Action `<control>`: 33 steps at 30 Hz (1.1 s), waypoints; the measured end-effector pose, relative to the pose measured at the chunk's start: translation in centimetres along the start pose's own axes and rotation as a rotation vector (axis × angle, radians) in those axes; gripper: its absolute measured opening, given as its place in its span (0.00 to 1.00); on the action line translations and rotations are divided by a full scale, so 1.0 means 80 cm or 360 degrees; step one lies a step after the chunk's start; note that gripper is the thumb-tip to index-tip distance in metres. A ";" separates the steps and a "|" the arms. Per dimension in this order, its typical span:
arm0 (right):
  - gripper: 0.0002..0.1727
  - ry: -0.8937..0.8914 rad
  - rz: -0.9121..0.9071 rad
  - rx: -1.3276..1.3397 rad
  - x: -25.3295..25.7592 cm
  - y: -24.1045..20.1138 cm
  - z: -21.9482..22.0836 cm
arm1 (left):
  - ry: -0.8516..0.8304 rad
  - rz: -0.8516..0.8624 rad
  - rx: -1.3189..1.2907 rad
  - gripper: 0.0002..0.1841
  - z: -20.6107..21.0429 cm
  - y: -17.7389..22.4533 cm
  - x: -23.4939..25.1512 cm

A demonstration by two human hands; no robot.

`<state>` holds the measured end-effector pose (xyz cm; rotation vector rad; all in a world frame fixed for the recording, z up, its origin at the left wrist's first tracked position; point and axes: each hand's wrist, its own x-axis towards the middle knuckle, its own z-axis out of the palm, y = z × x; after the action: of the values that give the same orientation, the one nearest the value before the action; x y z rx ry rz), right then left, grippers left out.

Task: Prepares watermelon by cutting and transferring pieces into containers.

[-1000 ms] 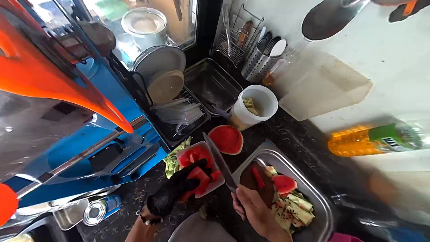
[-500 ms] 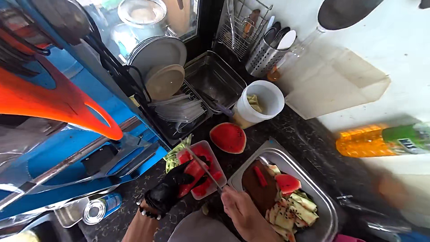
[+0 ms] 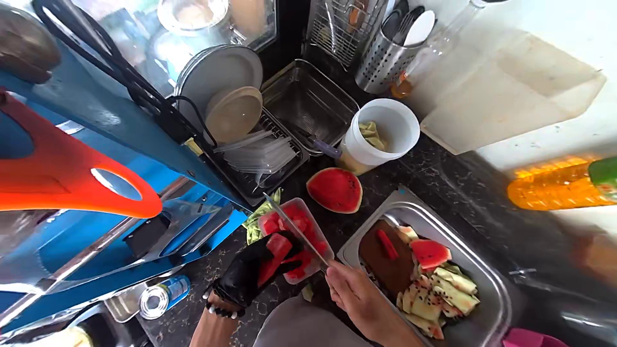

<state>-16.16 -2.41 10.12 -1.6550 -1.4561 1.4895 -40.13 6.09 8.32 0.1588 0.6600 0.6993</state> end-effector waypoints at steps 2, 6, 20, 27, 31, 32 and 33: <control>0.34 0.0031 -0.0168 0.0030 -0.004 -0.009 0.005 | -0.0031 0.0037 0.0017 0.17 0.001 0.001 0.002; 0.35 -0.0069 0.0056 -0.0280 0.007 -0.005 0.016 | -0.0199 0.0111 0.0030 0.15 0.009 -0.004 0.003; 0.33 0.0096 -0.0157 -0.0002 -0.005 -0.003 0.007 | 0.0534 0.0307 0.0066 0.24 0.034 0.013 -0.003; 0.35 -0.0185 0.0057 -0.0202 0.017 -0.001 0.033 | 0.0383 0.0298 -0.0017 0.43 0.026 0.001 0.007; 0.34 -0.0056 -0.0009 -0.0266 0.014 0.003 0.029 | 0.0495 0.0273 -0.0153 0.40 0.020 -0.005 0.015; 0.33 -0.0021 -0.0072 -0.0220 0.012 0.002 0.027 | 0.0524 0.0283 -0.0161 0.38 0.019 -0.005 0.017; 0.33 -0.0011 -0.0127 -0.0170 0.009 0.000 0.024 | 0.0531 0.0304 -0.0170 0.37 0.018 -0.006 0.018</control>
<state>-18.07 -2.30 9.26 -1.6342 -1.6112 1.3978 -38.20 6.76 8.54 0.0052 0.9321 0.9545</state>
